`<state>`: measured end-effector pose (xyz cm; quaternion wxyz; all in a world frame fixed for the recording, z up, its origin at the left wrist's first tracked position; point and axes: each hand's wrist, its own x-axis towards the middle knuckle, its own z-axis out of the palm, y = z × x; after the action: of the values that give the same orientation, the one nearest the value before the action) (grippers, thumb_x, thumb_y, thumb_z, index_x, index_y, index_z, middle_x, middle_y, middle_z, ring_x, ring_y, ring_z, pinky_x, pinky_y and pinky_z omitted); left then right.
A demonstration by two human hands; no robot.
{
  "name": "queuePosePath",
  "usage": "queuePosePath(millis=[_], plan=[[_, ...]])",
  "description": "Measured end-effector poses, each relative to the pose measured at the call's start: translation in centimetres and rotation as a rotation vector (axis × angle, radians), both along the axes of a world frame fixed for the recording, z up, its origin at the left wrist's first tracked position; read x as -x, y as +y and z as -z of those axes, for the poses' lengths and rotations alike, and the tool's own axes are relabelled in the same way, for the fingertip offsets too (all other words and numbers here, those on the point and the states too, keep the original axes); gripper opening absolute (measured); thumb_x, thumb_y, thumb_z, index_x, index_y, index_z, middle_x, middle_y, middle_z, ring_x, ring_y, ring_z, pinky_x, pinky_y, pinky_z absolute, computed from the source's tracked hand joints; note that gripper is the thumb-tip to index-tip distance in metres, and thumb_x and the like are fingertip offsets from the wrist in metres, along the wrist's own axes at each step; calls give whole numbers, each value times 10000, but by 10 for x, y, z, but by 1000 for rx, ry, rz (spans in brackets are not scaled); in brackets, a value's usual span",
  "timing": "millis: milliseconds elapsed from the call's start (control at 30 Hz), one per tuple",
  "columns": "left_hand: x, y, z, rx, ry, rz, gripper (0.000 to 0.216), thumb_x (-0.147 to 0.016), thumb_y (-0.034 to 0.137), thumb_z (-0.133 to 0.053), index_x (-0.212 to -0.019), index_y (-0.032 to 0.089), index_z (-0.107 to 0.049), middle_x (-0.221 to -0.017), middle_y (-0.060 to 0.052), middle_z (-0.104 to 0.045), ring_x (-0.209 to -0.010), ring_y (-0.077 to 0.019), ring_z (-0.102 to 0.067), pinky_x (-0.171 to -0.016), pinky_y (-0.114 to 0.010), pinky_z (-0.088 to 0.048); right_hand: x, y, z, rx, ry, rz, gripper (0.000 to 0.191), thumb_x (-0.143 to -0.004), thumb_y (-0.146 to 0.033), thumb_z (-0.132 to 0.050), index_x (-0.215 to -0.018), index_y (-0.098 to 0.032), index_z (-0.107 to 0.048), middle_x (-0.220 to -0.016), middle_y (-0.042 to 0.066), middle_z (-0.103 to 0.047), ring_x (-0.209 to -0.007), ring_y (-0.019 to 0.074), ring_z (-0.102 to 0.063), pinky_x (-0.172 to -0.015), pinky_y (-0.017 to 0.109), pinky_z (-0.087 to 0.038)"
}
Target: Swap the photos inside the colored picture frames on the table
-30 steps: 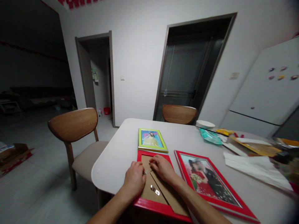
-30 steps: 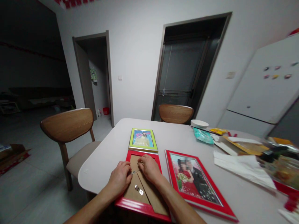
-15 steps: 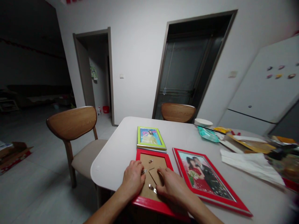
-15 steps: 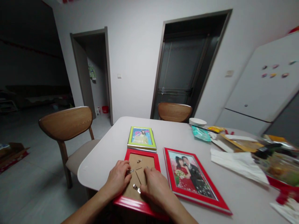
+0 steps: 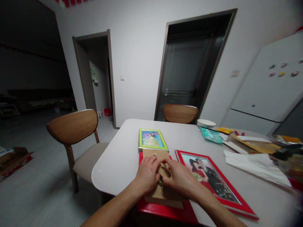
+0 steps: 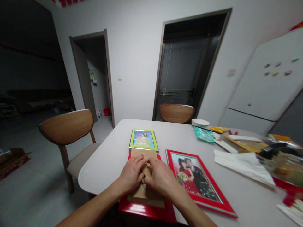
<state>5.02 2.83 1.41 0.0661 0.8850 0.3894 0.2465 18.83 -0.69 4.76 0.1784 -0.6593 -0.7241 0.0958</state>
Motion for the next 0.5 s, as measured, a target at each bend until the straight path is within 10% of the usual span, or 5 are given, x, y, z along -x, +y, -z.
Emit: queuePosePath(millis=[233,500], plan=[[7,7,-23,-87,16,115,254,-814,194,-444,-1041,256,-538,-1075,8,-583,-1043,-169,-438,-919,-319,-306,4,-9,-22,-49,182,-14,277,-651,-266,-499,-913,-183,-530,-832,61,-606,-748,174,-549,-644,262,-394],[96,52,-21,-71,-41,-146,305,-813,156,-392,-1070,233,-539,-1093,-27,-575,-1004,-169,-492,-876,-297,-363,-14,-7,-12,-31,357,-39,338,-723,-377,-445,-986,-187,-537,-909,68,-609,-811,180,-558,-697,284,-421]])
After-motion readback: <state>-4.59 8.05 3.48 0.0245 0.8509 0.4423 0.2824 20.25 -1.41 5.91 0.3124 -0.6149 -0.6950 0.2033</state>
